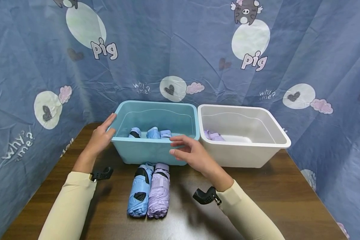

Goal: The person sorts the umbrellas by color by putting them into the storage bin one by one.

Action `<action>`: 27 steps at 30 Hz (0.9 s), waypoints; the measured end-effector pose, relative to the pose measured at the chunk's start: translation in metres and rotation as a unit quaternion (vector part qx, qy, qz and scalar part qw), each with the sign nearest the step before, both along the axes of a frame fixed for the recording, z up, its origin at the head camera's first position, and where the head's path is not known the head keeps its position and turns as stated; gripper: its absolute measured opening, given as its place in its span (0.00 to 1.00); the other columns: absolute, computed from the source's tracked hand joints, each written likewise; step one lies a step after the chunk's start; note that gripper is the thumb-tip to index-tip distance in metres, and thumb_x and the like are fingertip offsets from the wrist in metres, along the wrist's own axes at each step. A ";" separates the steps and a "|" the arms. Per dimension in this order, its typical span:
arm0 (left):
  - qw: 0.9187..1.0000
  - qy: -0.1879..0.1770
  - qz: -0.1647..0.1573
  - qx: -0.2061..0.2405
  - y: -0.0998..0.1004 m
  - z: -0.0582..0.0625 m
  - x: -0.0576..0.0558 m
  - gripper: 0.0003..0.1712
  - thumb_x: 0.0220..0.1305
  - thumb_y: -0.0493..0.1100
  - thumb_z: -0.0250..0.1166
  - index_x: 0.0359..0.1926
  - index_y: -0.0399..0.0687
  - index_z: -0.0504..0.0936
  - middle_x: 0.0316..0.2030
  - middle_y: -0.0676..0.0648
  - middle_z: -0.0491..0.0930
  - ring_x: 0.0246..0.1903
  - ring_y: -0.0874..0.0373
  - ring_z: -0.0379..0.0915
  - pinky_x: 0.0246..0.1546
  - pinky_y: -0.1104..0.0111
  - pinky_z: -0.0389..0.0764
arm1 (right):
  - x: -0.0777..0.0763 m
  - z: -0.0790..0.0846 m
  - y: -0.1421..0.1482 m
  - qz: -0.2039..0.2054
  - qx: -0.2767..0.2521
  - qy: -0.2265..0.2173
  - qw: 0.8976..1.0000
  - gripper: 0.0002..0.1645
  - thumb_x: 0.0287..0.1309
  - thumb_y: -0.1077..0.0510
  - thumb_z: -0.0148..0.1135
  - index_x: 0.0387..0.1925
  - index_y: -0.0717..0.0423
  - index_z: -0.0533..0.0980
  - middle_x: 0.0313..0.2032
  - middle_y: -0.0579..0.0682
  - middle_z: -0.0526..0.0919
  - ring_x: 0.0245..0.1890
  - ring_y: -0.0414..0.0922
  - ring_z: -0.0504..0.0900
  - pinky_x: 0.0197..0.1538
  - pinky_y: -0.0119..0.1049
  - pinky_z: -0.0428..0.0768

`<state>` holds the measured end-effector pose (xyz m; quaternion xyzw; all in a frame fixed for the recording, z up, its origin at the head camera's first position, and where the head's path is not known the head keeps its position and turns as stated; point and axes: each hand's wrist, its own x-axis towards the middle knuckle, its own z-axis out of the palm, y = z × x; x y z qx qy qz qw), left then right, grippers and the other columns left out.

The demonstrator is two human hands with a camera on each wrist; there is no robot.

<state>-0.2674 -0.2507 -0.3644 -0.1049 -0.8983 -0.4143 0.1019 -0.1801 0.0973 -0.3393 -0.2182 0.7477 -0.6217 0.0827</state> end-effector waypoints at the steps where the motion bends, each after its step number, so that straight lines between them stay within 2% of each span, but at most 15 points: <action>1: 1.000 0.001 0.000 0.000 0.000 0.000 0.000 0.34 0.70 0.40 0.42 0.76 0.54 0.50 0.75 0.51 0.45 0.72 0.39 0.42 0.64 0.38 0.51 | 0.001 -0.003 0.000 0.004 -0.001 0.000 1.000 0.27 0.61 0.58 0.64 0.61 0.57 0.72 0.57 0.60 0.75 0.48 0.51 0.81 0.48 0.43 0.81; 9: 1.000 -0.004 0.002 0.000 0.000 0.000 0.001 0.34 0.70 0.40 0.42 0.76 0.53 0.50 0.75 0.50 0.45 0.72 0.39 0.42 0.64 0.38 0.52 | 0.009 -0.026 -0.005 0.019 0.016 -0.007 1.000 0.28 0.61 0.59 0.63 0.61 0.63 0.70 0.57 0.65 0.75 0.50 0.53 0.81 0.46 0.41 0.82; 13: 1.000 0.006 0.004 0.001 0.000 0.000 0.000 0.34 0.69 0.39 0.42 0.76 0.53 0.51 0.75 0.50 0.46 0.72 0.39 0.43 0.64 0.38 0.52 | 0.013 -0.038 -0.009 0.007 0.025 -0.032 0.999 0.28 0.60 0.57 0.64 0.61 0.60 0.71 0.56 0.62 0.75 0.49 0.51 0.81 0.45 0.42 0.83; 17: 1.000 0.006 0.004 0.000 0.000 0.001 -0.001 0.34 0.70 0.40 0.42 0.76 0.53 0.51 0.75 0.50 0.45 0.71 0.38 0.43 0.64 0.38 0.52 | 0.017 -0.052 -0.013 -0.012 0.035 -0.056 0.998 0.28 0.59 0.56 0.65 0.61 0.57 0.71 0.55 0.63 0.74 0.46 0.50 0.81 0.42 0.43 0.83; 21: 1.000 -0.002 0.001 -0.003 0.001 0.000 0.000 0.34 0.70 0.40 0.41 0.76 0.54 0.50 0.75 0.50 0.44 0.71 0.37 0.43 0.63 0.37 0.52 | 0.021 -0.065 -0.016 -0.026 0.050 -0.072 0.996 0.30 0.58 0.56 0.66 0.61 0.57 0.71 0.54 0.67 0.73 0.43 0.49 0.81 0.39 0.46 0.83; 27: 1.000 0.004 0.004 -0.004 0.001 0.000 0.001 0.34 0.69 0.39 0.42 0.76 0.52 0.51 0.75 0.49 0.46 0.71 0.37 0.43 0.63 0.38 0.53 | 0.025 -0.079 -0.021 -0.042 0.060 -0.084 0.994 0.35 0.56 0.55 0.68 0.63 0.60 0.68 0.53 0.67 0.73 0.42 0.49 0.80 0.35 0.50 0.83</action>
